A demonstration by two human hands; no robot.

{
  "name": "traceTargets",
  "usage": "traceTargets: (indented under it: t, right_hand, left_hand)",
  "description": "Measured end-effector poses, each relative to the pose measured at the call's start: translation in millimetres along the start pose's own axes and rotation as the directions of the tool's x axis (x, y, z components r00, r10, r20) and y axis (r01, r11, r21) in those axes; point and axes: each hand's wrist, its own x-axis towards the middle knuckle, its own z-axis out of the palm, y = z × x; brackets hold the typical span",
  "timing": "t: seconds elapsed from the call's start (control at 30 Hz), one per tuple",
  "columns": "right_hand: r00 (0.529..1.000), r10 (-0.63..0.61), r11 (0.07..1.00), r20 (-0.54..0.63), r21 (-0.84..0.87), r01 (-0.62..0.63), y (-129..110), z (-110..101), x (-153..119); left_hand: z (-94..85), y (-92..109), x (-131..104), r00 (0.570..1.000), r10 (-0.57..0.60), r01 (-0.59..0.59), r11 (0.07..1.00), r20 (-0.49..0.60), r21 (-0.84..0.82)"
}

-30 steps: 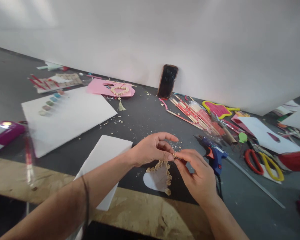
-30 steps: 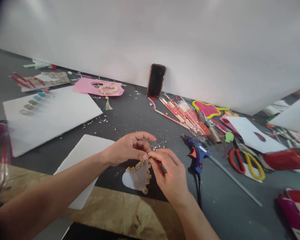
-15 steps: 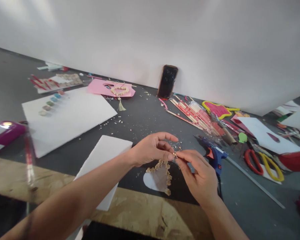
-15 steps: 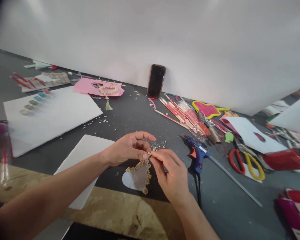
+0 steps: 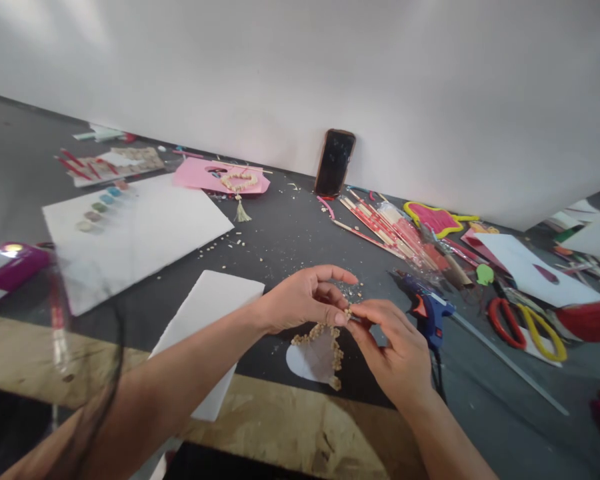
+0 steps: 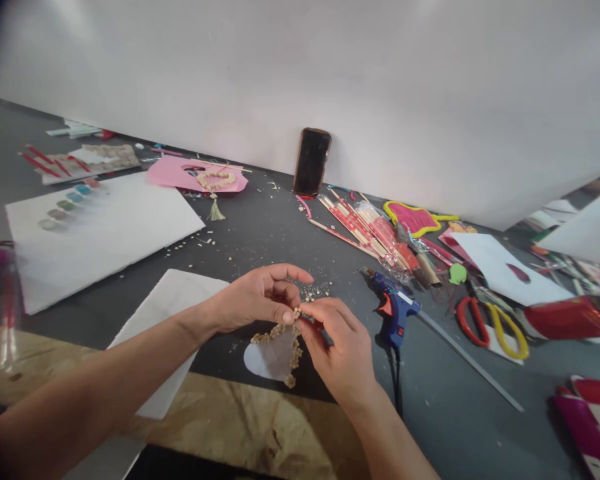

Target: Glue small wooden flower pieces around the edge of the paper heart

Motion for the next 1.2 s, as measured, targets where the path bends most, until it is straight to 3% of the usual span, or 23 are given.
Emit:
traceTargets:
  t: [0.27, 0.47, 1.2]
  right_hand:
    - [0.999, 0.021, 0.999, 0.033, 0.03, -0.022, 2.1, -0.7, -0.5]
    - [0.999, 0.025, 0.999, 0.041, 0.043, -0.027, 2.7, 0.4, -1.7]
    - [0.999, 0.024, 0.996, 0.04, 0.083, -0.027, 2.7, 1.1, -3.0]
  left_hand:
    - [-0.3, 1.8, -0.7, 1.0, -0.004, 0.004, 1.0, 0.027, -0.011]
    - [-2.6, 1.1, 0.2, 1.0, -0.014, 0.015, 1.0, -0.024, 0.01]
    - [-2.3, -1.1, 1.0, 0.999, -0.011, 0.012, 1.0, -0.045, 0.023]
